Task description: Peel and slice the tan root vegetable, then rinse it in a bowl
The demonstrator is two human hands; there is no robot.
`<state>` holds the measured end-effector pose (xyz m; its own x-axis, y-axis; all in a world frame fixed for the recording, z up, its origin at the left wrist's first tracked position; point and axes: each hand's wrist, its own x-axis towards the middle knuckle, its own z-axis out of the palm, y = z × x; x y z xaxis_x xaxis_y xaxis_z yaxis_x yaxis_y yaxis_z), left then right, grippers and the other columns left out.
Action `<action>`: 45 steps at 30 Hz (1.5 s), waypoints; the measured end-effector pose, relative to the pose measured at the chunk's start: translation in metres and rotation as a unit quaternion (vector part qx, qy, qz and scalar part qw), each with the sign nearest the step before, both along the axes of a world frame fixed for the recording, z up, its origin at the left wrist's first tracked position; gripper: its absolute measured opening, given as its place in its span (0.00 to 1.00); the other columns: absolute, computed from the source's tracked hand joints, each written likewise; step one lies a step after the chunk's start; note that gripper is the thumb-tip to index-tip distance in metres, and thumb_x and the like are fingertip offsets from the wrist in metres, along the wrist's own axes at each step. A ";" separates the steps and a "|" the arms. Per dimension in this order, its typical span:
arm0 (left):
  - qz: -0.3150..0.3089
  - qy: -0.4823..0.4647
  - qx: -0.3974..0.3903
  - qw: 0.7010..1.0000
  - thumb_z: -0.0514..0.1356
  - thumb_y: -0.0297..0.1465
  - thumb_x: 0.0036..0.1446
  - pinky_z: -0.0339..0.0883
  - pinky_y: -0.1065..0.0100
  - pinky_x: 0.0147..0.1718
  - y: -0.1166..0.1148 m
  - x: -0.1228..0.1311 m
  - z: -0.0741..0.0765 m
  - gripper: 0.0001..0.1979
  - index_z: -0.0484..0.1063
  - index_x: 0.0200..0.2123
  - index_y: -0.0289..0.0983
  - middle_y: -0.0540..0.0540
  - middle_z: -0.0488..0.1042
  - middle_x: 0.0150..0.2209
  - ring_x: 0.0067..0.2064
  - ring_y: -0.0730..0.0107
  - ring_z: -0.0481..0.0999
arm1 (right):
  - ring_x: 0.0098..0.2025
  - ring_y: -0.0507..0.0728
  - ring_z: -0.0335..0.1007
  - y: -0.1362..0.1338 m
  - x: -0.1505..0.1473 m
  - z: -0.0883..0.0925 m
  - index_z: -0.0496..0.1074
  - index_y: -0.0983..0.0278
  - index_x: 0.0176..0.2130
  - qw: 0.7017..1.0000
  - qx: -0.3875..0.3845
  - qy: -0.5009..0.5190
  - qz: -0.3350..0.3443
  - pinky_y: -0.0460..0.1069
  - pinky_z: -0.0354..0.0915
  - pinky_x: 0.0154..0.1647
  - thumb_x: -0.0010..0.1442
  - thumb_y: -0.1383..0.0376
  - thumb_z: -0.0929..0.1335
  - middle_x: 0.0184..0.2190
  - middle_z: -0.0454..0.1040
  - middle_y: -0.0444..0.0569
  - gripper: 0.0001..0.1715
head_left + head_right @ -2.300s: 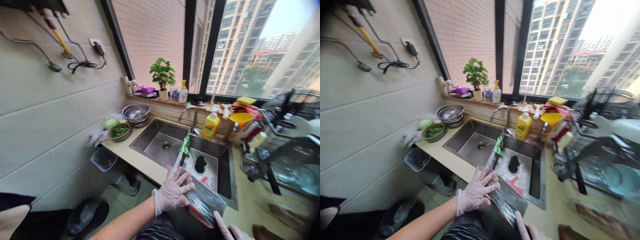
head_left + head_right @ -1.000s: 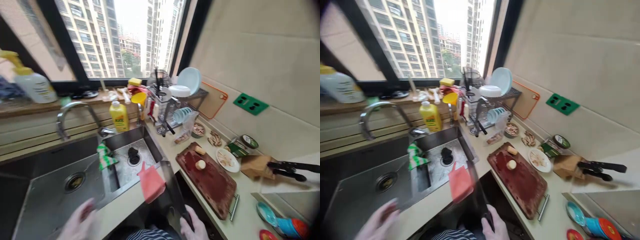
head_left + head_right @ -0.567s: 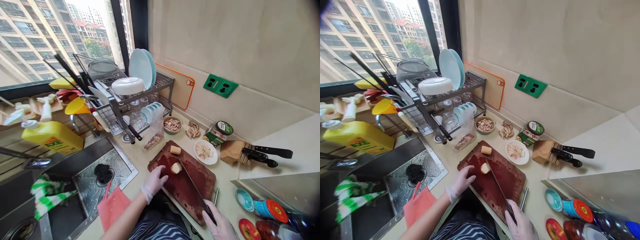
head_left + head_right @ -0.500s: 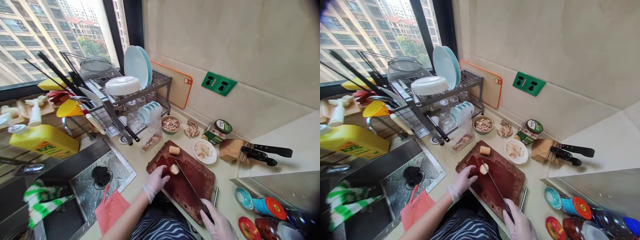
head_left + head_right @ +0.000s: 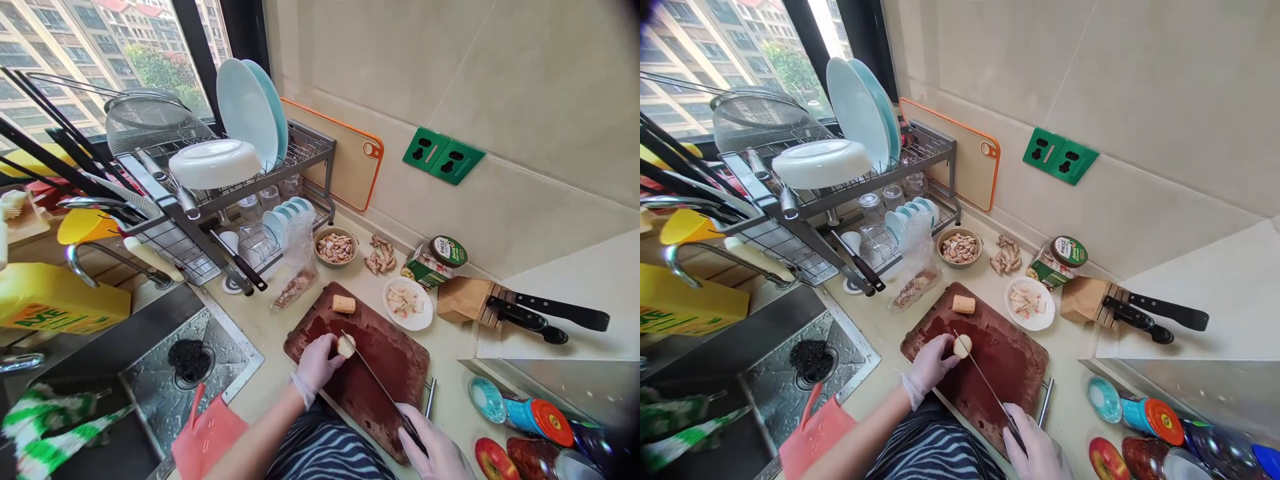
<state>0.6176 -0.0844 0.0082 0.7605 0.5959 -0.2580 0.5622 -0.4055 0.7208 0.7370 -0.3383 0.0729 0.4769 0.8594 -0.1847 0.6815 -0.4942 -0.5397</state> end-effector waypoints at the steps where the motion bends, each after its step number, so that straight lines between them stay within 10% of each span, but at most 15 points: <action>1: 0.001 0.000 -0.001 1.000 0.62 0.34 0.50 0.62 0.68 0.39 0.000 0.000 0.000 0.11 0.68 0.38 0.39 0.47 0.74 0.38 0.40 0.65 0.72 | 0.45 0.54 0.75 0.001 0.000 0.001 0.68 0.54 0.50 1.000 -0.001 0.001 0.001 0.43 0.70 0.45 0.61 0.61 0.61 0.46 0.77 0.44 0.17; 17: 0.005 0.024 -0.028 0.999 0.61 0.32 0.53 0.64 0.68 0.38 -0.004 0.001 -0.008 0.07 0.69 0.36 0.38 0.46 0.77 0.37 0.39 0.66 0.75 | 0.35 0.57 0.78 0.029 -0.010 -0.044 0.67 0.66 0.50 0.980 -0.156 -0.118 0.035 0.46 0.68 0.31 0.61 0.71 0.59 0.35 0.80 0.53 0.18; 21: 0.047 -0.033 0.022 0.998 0.63 0.31 0.48 0.63 0.60 0.50 0.001 -0.001 -0.008 0.27 0.63 0.53 0.37 0.41 0.71 0.51 0.51 0.60 0.71 | 0.35 0.56 0.78 0.027 -0.013 -0.046 0.68 0.65 0.50 0.976 -0.164 -0.141 0.034 0.44 0.67 0.31 0.61 0.71 0.60 0.35 0.80 0.52 0.18; 24: -0.056 -0.101 0.068 0.991 0.68 0.29 0.40 0.51 0.53 0.60 0.020 0.006 0.002 0.44 0.55 0.61 0.42 0.41 0.59 0.62 0.63 0.53 0.56 | 0.35 0.57 0.78 0.024 -0.013 -0.048 0.68 0.65 0.50 0.978 -0.152 -0.137 0.032 0.45 0.67 0.31 0.61 0.71 0.60 0.36 0.79 0.52 0.18; 28: -0.239 -0.156 -0.024 0.958 0.70 0.31 0.37 0.48 0.53 0.62 0.054 0.023 0.010 0.42 0.62 0.58 0.43 0.42 0.61 0.61 0.63 0.52 0.57 | 0.37 0.56 0.77 0.025 -0.007 -0.045 0.69 0.62 0.48 0.990 -0.113 -0.083 0.012 0.45 0.66 0.34 0.61 0.69 0.60 0.36 0.79 0.50 0.17; 34: -0.293 -0.146 -0.199 0.924 0.70 0.37 0.41 0.61 0.60 0.55 0.065 0.039 0.003 0.34 0.68 0.53 0.40 0.42 0.70 0.53 0.54 0.60 0.69 | 0.37 0.55 0.76 0.028 0.003 -0.031 0.69 0.60 0.45 0.993 -0.102 -0.051 0.017 0.44 0.64 0.33 0.60 0.69 0.60 0.35 0.79 0.48 0.15; 45: -0.330 -0.153 -0.123 0.923 0.66 0.42 0.46 0.57 0.60 0.55 0.057 0.042 0.001 0.15 0.78 0.37 0.42 0.43 0.76 0.45 0.50 0.61 0.72 | 0.35 0.55 0.76 0.021 0.024 0.002 0.70 0.59 0.40 0.994 -0.104 -0.013 0.038 0.46 0.66 0.34 0.60 0.68 0.58 0.33 0.78 0.46 0.14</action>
<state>0.6597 -0.0273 0.0091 0.9968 -0.0707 -0.0367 0.0062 -0.3896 0.9210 0.7609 -0.3173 0.0750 0.4195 0.8375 -0.3502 0.7338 -0.5399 -0.4123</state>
